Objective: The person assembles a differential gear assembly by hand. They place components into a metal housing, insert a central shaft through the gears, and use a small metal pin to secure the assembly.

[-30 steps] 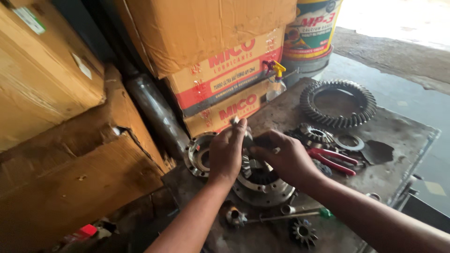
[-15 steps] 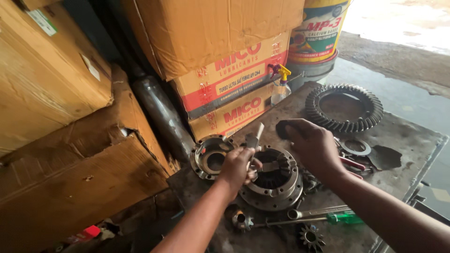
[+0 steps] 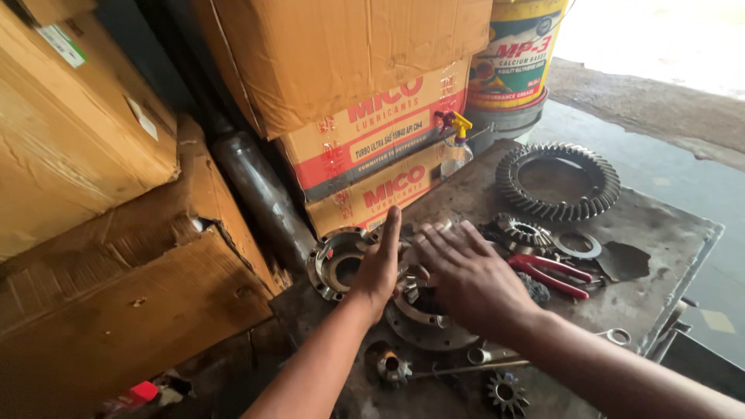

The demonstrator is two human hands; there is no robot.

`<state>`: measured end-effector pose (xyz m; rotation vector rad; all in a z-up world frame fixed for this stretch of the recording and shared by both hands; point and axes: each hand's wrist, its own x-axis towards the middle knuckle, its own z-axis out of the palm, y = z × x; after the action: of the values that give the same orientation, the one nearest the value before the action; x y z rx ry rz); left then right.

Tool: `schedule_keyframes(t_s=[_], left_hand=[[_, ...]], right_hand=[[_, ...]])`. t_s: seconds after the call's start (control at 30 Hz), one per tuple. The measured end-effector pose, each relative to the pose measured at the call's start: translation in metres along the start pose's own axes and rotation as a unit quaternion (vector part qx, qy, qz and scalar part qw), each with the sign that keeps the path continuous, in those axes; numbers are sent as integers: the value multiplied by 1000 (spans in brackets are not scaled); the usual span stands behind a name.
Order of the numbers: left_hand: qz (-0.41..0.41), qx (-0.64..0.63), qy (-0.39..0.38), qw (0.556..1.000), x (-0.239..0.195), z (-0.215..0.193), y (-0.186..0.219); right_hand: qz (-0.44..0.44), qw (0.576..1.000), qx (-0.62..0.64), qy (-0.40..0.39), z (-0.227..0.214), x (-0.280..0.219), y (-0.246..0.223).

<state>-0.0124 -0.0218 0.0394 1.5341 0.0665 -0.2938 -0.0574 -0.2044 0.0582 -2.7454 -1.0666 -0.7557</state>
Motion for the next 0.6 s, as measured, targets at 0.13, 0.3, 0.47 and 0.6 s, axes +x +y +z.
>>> schedule_keyframes(t_s=[0.13,0.3,0.47,0.6], left_hand=[[49,-17,39,998,15,1,6],[51,-40,19,998,5,5,16],[34,4,-41,999,-9,1,21],[40,5,-11,999,-9,3,18]], right_hand=[[-32,999,6,-15,-4,10,3],[-31,998,49,14,-12,0,-3],[22,999,39,-15,-22,-1,8],[-76,995,60,-7,-16,-7,2]])
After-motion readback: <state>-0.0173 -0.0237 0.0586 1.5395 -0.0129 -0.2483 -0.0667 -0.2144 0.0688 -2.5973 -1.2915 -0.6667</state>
